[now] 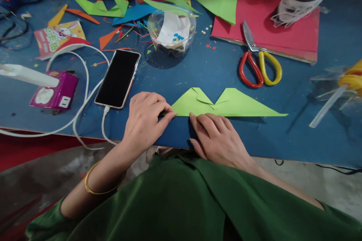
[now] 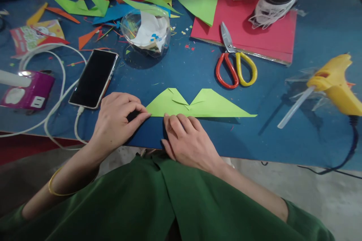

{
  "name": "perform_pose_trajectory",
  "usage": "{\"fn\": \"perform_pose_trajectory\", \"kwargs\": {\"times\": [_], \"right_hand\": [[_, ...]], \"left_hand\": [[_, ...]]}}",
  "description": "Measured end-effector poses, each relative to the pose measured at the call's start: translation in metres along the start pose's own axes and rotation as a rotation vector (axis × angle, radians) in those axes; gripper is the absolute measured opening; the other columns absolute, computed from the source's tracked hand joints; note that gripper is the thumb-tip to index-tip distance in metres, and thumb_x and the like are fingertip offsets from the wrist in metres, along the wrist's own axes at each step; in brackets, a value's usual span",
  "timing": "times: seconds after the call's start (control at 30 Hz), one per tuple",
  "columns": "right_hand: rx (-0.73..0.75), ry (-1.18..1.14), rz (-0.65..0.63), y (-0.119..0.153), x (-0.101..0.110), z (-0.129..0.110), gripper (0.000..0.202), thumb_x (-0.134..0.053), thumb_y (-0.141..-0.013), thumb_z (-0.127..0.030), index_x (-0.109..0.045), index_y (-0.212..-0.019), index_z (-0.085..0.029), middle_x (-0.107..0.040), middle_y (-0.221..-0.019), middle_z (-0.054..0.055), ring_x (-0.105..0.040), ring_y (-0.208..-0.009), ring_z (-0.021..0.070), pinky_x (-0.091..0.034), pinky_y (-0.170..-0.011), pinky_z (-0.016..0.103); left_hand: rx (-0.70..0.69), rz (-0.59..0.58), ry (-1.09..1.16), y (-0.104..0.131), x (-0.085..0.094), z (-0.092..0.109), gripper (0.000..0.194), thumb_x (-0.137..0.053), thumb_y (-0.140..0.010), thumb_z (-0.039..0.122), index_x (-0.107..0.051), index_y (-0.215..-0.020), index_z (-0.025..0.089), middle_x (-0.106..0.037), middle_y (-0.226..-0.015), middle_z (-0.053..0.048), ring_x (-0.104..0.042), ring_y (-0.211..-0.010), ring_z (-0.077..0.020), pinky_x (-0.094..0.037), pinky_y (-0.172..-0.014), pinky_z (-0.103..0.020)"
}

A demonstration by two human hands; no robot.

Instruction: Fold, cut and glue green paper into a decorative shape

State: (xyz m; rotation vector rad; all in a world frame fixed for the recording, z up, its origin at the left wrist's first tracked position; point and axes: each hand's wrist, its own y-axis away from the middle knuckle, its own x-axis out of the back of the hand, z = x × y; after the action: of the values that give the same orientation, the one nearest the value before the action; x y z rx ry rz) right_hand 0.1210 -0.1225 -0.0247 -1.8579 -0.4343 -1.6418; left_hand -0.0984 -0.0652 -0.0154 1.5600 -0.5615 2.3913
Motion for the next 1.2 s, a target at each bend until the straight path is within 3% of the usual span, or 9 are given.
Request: {"fn": "perform_pose_trajectory", "kwargs": {"times": [0.57,1.2], "right_hand": [[0.025,-0.01,-0.08,-0.016,0.001,-0.004,0.056,-0.043,-0.1,-0.041,-0.051,-0.143,-0.007,-0.059,-0.103,0.014,-0.048,-0.098,0.0282,-0.04,-0.086,0.041],[0.025,-0.009,-0.09,-0.021,0.0,-0.003,0.051,-0.042,-0.1,-0.038,-0.052,-0.143,-0.012,-0.059,-0.1,0.012,-0.047,-0.095,0.0276,-0.037,-0.085,0.042]], "left_hand": [[-0.007,0.015,0.086,-0.004,0.0,-0.007,0.015,-0.067,-0.087,0.033,-0.068,-0.075,0.023,-0.067,-0.092,-0.004,-0.061,-0.095,-0.0246,-0.045,-0.091,-0.045],[0.04,-0.004,0.074,0.006,0.011,-0.022,0.014,-0.066,-0.087,0.032,-0.067,-0.076,0.024,-0.068,-0.095,-0.003,-0.061,-0.096,-0.0232,-0.044,-0.094,-0.045]]}}
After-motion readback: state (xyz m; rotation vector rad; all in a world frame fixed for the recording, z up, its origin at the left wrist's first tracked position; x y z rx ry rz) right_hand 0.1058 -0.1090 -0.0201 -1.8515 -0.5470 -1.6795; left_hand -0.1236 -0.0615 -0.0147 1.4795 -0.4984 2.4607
